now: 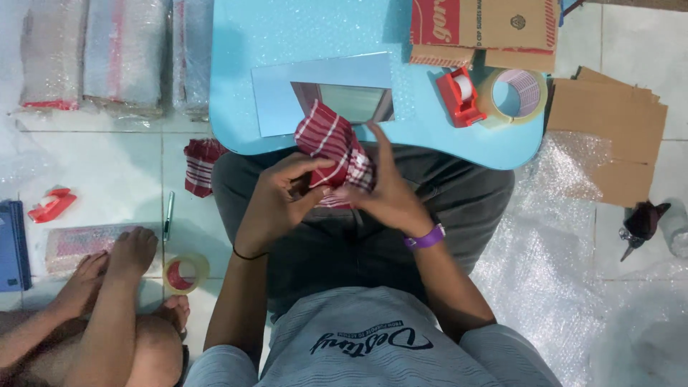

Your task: Cleaning a mirror with a cloth and attaching it to a blue base

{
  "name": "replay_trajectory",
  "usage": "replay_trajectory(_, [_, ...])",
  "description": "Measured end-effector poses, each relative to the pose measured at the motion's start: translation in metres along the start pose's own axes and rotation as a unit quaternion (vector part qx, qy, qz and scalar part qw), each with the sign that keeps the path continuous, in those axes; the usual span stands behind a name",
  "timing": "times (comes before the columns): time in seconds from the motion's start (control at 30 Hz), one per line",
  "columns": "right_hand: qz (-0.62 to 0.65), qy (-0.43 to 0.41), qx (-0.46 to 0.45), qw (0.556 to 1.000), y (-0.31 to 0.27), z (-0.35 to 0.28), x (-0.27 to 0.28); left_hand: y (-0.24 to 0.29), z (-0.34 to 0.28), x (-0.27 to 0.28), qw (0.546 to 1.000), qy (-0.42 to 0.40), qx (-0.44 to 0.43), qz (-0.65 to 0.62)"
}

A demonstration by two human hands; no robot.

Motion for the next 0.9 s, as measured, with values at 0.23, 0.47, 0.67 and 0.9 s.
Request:
replay_trajectory(0.23, [0.069,0.072,0.02,0.995,0.041,0.003,0.02,-0.005,-0.003,0.007,0.999,0.008,0.003,0.049])
replay_trajectory(0.47, [-0.03,0.236,0.084,0.968,0.025,-0.017,0.063,-0.01,-0.007,0.026,0.988,0.053,0.002,0.145])
replay_trajectory(0.67, [-0.226,-0.013,0.212,0.951,-0.016,-0.009,-0.007,0.032,-0.004,0.012,0.97,0.025,-0.073,0.229])
replay_trajectory(0.9, [0.098,-0.071,0.089,0.989,0.055,0.003,0.019,0.001,-0.007,0.016,0.984,-0.003,-0.003,0.178])
Point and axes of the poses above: each hand's wrist, its own z-axis towards the middle knuckle, its own x-axis out of the back of the hand, y = z × x, the point moved 7 cm from there along z, towards the middle knuckle, and after that the axes turned 8 degrees about -y, right-handed, at the moved point
